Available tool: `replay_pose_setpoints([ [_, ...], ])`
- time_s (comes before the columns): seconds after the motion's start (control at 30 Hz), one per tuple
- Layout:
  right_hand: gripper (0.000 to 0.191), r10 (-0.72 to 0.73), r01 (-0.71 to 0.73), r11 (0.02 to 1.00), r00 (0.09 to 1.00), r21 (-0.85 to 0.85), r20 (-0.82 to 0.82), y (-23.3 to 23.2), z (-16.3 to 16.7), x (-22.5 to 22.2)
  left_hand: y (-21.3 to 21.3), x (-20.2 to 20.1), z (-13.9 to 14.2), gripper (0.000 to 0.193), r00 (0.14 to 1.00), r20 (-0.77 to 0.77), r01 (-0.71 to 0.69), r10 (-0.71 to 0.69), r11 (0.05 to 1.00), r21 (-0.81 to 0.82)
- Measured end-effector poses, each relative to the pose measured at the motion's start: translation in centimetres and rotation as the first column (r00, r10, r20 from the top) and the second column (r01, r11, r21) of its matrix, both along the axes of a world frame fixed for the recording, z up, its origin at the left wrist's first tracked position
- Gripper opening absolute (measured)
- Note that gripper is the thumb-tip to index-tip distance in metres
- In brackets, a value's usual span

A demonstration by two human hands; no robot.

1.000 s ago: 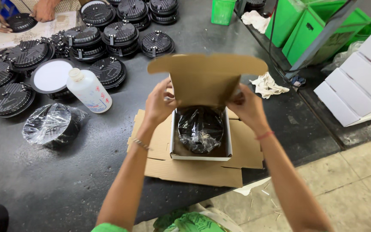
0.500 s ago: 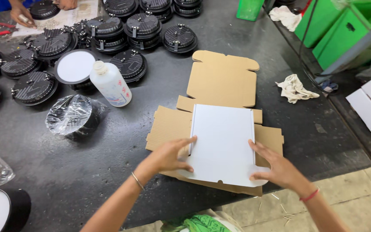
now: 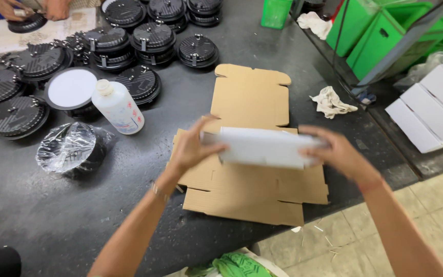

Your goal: The person folds flat cardboard sheets into white rectangular boxes, inserts plastic-wrapped black circular items into each box, closes the lids, and stacks the finished boxes on the table. The process is repeated multiple times.

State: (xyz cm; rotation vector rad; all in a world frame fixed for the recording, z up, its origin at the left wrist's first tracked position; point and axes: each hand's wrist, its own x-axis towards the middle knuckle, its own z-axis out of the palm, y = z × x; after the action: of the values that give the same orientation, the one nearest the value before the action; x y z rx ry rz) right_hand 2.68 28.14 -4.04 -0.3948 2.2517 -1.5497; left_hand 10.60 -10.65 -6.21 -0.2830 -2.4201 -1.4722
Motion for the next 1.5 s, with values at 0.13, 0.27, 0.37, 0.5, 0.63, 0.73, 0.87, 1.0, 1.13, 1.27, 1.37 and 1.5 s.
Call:
replay_pose_setpoints([
  [0.13,0.068,-0.174,0.203,0.974,0.953,0.101,-0.247,-2.3,1.6,-5.7,0.6,-6.0,3.5,0.057,0.939,-0.189,-0.328,0.287,0.911,-0.250],
  [0.27,0.038,0.067,0.174,0.946,0.717,0.272,-0.694,-1.6,2.0,-7.3,0.5,-7.3,4.5,0.029,0.951,-0.184,-0.305,0.248,0.853,-0.424],
  [0.37,0.037,0.261,0.096,0.924,0.548,0.370,-0.794,0.1,2.5,-7.2,-0.6,-7.0,4.8,0.038,0.980,-0.162,-0.179,0.114,0.862,-0.475],
  [0.5,0.032,0.269,0.092,0.891,0.681,0.444,-0.681,0.3,3.5,-7.7,-1.3,-7.9,5.6,0.037,0.992,-0.110,-0.115,0.065,0.824,-0.555],
  [0.63,0.029,0.007,0.184,0.901,0.900,0.393,-0.436,-1.8,5.9,-9.1,-0.3,-10.1,7.1,0.042,0.977,0.105,-0.135,0.183,0.925,-0.355],
  [0.73,0.037,-0.080,0.164,0.944,0.956,0.286,-0.281,-3.7,7.1,-9.3,0.9,-10.8,8.1,0.033,0.946,0.236,-0.183,0.224,0.966,-0.184],
  [0.87,0.028,-0.093,0.163,0.960,0.952,0.226,-0.292,-4.7,7.4,-7.8,1.3,-10.2,8.4,0.031,0.942,0.257,-0.203,0.216,0.976,-0.077],
  [1.0,0.029,-0.065,0.160,0.956,0.932,0.246,-0.355,-4.8,7.4,-6.4,0.9,-9.7,7.8,0.032,0.942,0.269,-0.188,0.201,0.979,-0.077],
  [1.13,0.037,-0.072,0.190,0.953,0.898,0.234,-0.435,-5.0,7.4,-5.1,1.0,-9.5,6.4,0.027,0.955,0.237,-0.182,0.179,0.983,-0.009],
  [1.27,0.035,-0.056,0.284,0.926,0.754,0.248,-0.654,-5.4,5.0,-2.1,1.4,-7.6,4.2,0.019,0.978,-0.119,-0.179,0.172,0.983,-0.049],
  [1.37,0.035,0.030,0.322,0.914,0.551,0.245,-0.834,-4.6,3.2,-0.6,1.3,-6.4,3.4,0.019,0.963,-0.209,-0.187,0.168,0.980,-0.073],
  [1.5,0.023,0.158,0.146,0.944,0.591,0.297,-0.791,-3.1,4.2,-4.6,1.2,-8.1,4.4,0.034,0.997,-0.080,-0.004,-0.010,0.985,-0.175],
])
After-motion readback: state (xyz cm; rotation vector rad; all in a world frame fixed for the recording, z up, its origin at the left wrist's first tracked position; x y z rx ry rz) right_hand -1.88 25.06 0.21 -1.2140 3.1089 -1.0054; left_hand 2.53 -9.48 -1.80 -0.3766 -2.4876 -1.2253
